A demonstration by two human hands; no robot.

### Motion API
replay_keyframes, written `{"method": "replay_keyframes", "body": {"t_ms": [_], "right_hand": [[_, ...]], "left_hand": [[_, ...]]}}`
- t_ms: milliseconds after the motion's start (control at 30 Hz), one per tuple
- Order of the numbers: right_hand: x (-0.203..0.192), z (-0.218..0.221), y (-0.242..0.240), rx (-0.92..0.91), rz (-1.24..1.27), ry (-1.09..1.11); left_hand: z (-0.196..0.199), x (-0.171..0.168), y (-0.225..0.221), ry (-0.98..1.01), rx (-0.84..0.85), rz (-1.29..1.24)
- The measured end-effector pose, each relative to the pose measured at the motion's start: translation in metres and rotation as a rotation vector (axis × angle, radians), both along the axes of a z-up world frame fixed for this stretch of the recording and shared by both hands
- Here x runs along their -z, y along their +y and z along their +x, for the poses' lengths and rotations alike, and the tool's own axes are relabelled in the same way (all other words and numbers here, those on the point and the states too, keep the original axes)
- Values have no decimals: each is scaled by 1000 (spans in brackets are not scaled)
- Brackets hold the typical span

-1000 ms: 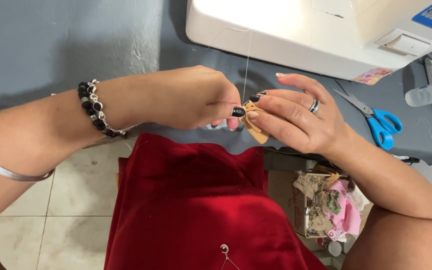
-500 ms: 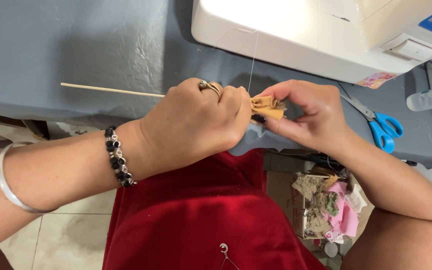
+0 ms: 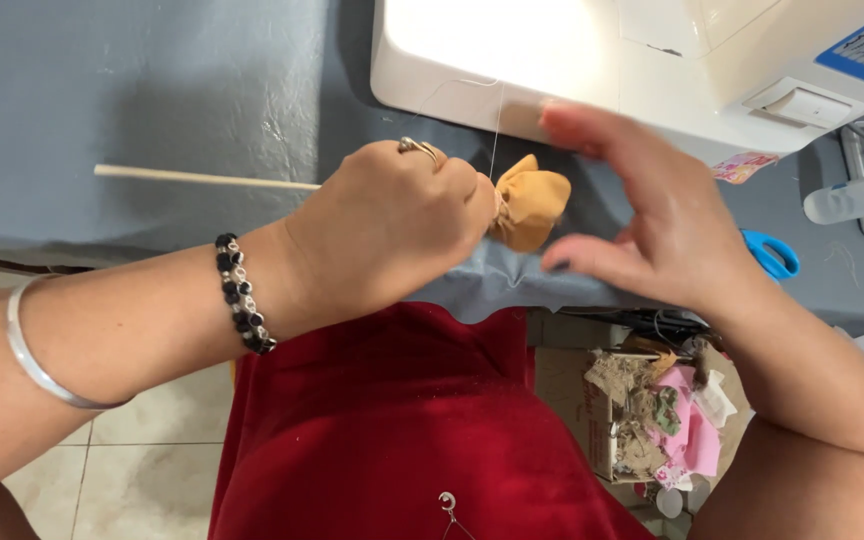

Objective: Crafting a decorative flower by folding and assembling small pieces of brown fabric.

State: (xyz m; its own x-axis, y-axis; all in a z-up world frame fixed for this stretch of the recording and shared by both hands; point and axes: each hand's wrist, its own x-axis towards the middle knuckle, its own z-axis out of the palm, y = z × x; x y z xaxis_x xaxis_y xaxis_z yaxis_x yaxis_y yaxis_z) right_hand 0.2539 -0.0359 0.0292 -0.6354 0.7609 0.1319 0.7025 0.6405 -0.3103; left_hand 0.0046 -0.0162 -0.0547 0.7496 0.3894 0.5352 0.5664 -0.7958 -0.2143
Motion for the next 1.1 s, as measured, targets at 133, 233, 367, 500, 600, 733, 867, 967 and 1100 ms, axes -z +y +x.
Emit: {"method": "replay_keyframes", "body": {"t_ms": [133,233,367,500,600,733,867,967,1100], "right_hand": [[21,13,10,-283,363,-64],[30,7,13,-411,621,-168],[33,-2,19,-436,652,-38],[40,3,22,-360,462,39],[53,10,22,-246,325,166],[46,8,14,-50,97,166],[38,2,10,-65,15,137],[35,2,2,-95,-55,120],[35,4,-11,-169,-146,125]], "left_hand": [[-1,-8,13,3,102,-249],[-1,-17,21,16,150,-513],[2,-22,34,65,200,-759],[1,-17,32,27,152,-602],[-2,-22,13,39,28,-310],[1,-8,2,-23,-81,150],[2,-4,-1,-1,-39,222],[0,-7,-14,-8,12,152],[-1,-9,-39,-57,49,71]]}}
